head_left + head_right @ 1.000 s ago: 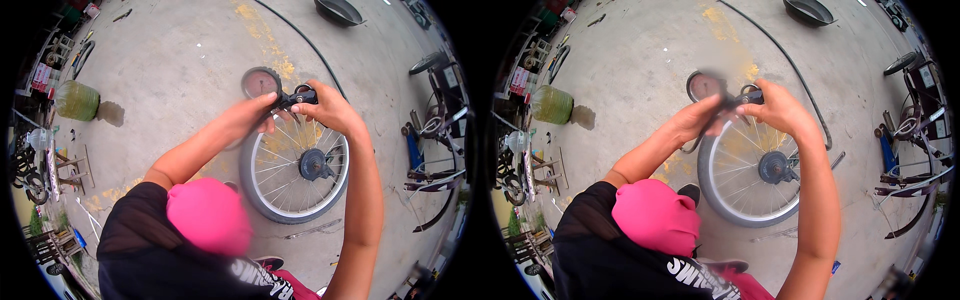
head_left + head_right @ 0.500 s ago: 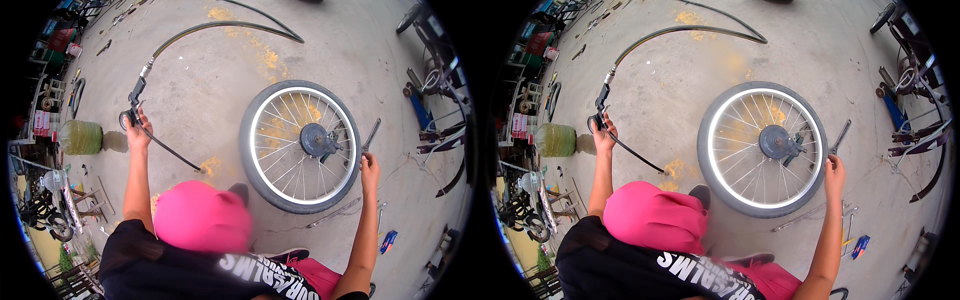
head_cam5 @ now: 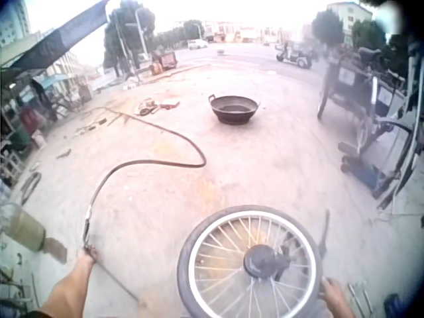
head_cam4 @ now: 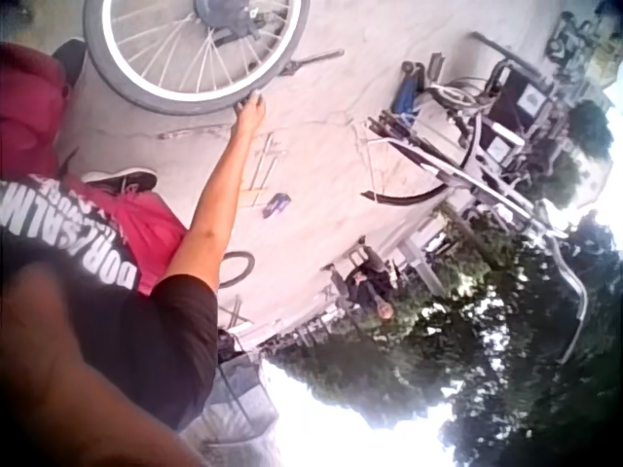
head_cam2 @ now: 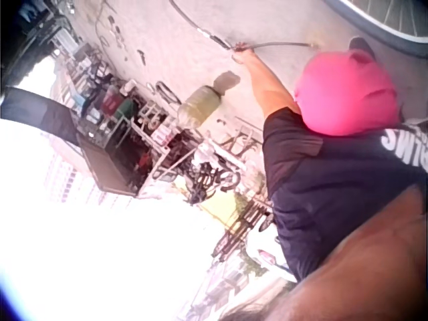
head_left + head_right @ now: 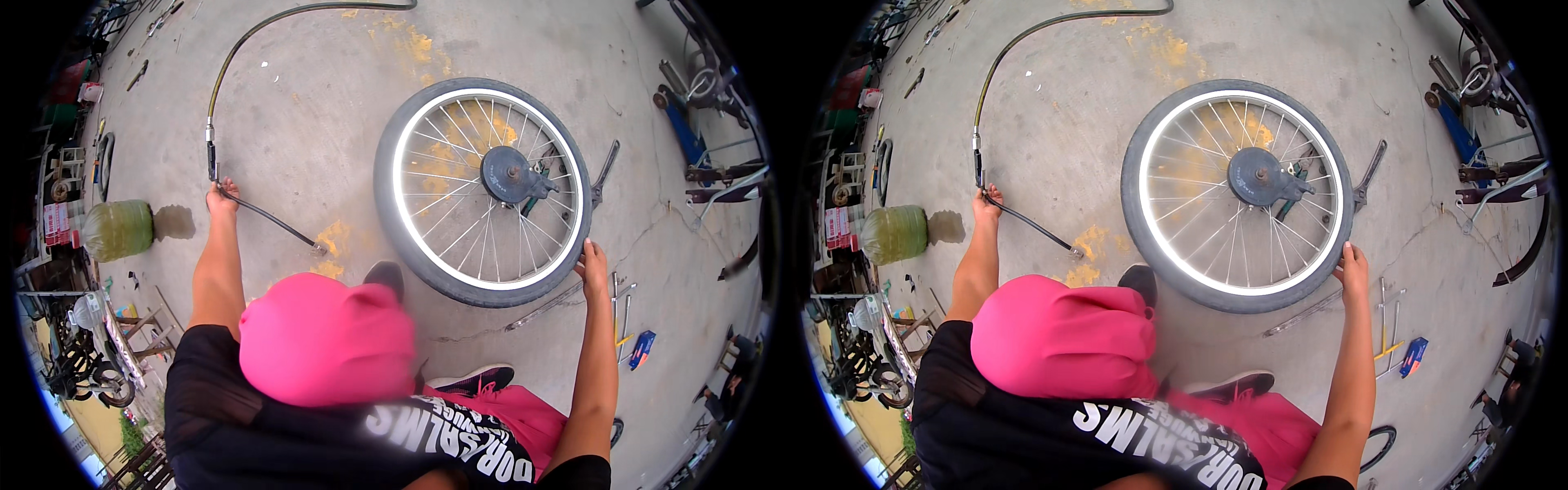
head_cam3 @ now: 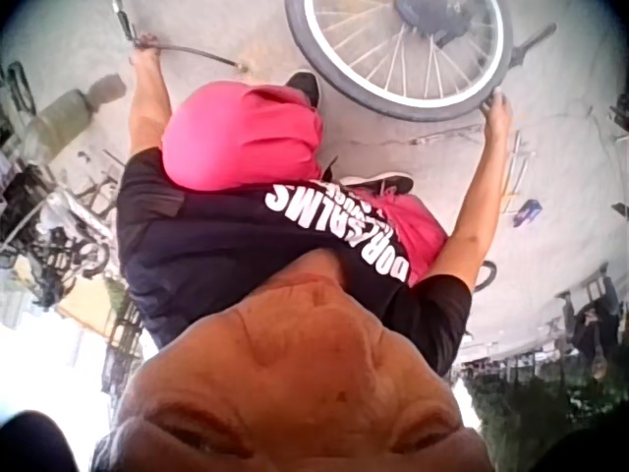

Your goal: The person installs a new inner tube into a bicycle wheel, inflates it using a hose, and then mounts the wheel onto a bicycle frame. They secure the wheel by tightening the axle nuts with a wrench.

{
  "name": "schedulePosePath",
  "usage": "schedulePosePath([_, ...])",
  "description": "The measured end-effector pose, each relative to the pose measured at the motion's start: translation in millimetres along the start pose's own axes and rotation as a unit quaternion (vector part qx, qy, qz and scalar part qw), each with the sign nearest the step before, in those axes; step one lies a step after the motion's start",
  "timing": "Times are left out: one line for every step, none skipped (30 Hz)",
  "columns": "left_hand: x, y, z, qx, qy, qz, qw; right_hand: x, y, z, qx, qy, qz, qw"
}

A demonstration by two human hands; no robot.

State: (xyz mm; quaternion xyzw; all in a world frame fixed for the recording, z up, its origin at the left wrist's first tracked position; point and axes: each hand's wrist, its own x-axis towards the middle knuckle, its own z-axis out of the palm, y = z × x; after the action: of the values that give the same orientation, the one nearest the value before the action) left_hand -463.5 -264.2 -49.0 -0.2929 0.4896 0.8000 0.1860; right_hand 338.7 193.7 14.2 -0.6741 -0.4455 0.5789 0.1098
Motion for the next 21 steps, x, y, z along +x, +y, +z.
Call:
schedulePosePath([5.2, -1.3, 4.8, 0.02, 0.016, 0.007, 1.0, -3.5, 0.8, 1.4, -0.013, -0.006, 0.006, 1.0])
schedulePosePath([9.9, -9.5, 16.1, 0.042, 0.03, 0.006, 0.999, -11.2, -1.1, 0.8, -0.014, 0.0, 0.013, 1.0])
schedulePosePath([14.7, -11.6, 23.4, 0.063, 0.043, 0.01, 0.997, -18.3, -4.1, 2.6, -0.012, 0.002, 0.019, 1.0])
schedulePosePath([18.6, -11.3, 29.7, 0.079, 0.044, 0.012, 0.996, -22.5, -5.4, 3.1, -0.01, 0.003, 0.025, 1.0])
schedulePosePath([25.4, 0.4, 33.7, 0.094, 0.044, 0.019, 0.994, -19.6, -2.4, 2.0, 0.002, -0.011, 0.031, 0.999])
schedulePosePath([31.5, 0.7, 39.4, 0.11, 0.042, 0.017, 0.993, -17.5, 3.6, -1.8, 0.014, -0.017, 0.038, 0.999])
schedulePosePath([37.4, 1.0, 45.0, 0.111, 0.039, 0.02, 0.993, -15.9, 9.0, -7.3, 0.025, -0.023, 0.046, 0.998])
schedulePosePath([42.7, 6.4, 44.8, 0.112, 0.051, 0.023, 0.992, -15.8, 8.5, -5.3, 0.05, -0.034, 0.057, 0.997])
schedulePosePath([47.6, 19.1, 42.4, 0.112, 0.063, 0.029, 0.991, -16.5, 5.7, 2.9, 0.075, -0.049, 0.066, 0.994])
schedulePosePath([51.4, 28.6, 42.4, 0.114, 0.074, 0.034, 0.99, -17.7, 4.4, 8.4, 0.101, -0.061, 0.075, 0.99])
schedulePosePath([53.1, 37.0, 43.4, 0.182, 0.069, 0.054, 0.979, -16.9, 8.0, 10.8, 0.127, -0.074, 0.077, 0.986])
schedulePosePath([52.5, 21.7, 49.1, 0.248, 0.058, 0.06, 0.965, -21.1, 8.4, 8.6, 0.157, -0.078, 0.081, 0.981])
schedulePosePath([49.4, 10.1, 54.1, 0.282, 0.041, 0.025, 0.958, -24.9, 10.3, 8.9, 0.177, -0.087, 0.081, 0.977])
schedulePosePath([44.8, 42.1, 44.3, 0.372, 0.057, 0.082, 0.923, -18.6, 8.6, 20.7, 0.206, -0.126, 0.076, 0.967])
schedulePosePath([37.9, 28.3, 53.2, 0.434, 0.079, 0.133, 0.888, -20.3, 10.6, 22.7, 0.227, -0.127, 0.058, 0.964])
schedulePosePath([27.5, 21.5, 60.2, 0.491, 0.101, 0.185, 0.845, -20.2, 12.6, 25.3, 0.247, -0.131, 0.04, 0.959])
schedulePosePath([10.3, -0.9, 71.4, 0.564, 0.07, 0.314, 0.76, -21.8, 16.5, 22.5, 0.258, -0.112, 0.039, 0.959])
schedulePosePath([-14.8, -25.5, 80.1, 0.614, 0.037, 0.439, 0.654, -25.9, 16.5, 23.7, 0.262, -0.089, 0.03, 0.96])
schedulePosePath([-46.1, -50.9, 93.6, 0.641, 0.004, 0.556, 0.528, -26.5, 16.3, 24.8, 0.271, -0.067, 0.033, 0.96])
schedulePosePath([-75.7, -71.7, 106.3, 0.561, -0.131, 0.457, 0.678, -24.6, 17.1, 27.8, 0.283, -0.052, 0.036, 0.957])
schedulePosePath([-128.5, -111.1, 127.6, 0.532, -0.204, 0.313, 0.76, -24.9, 21.3, 24.4, 0.293, -0.041, 0.048, 0.954])
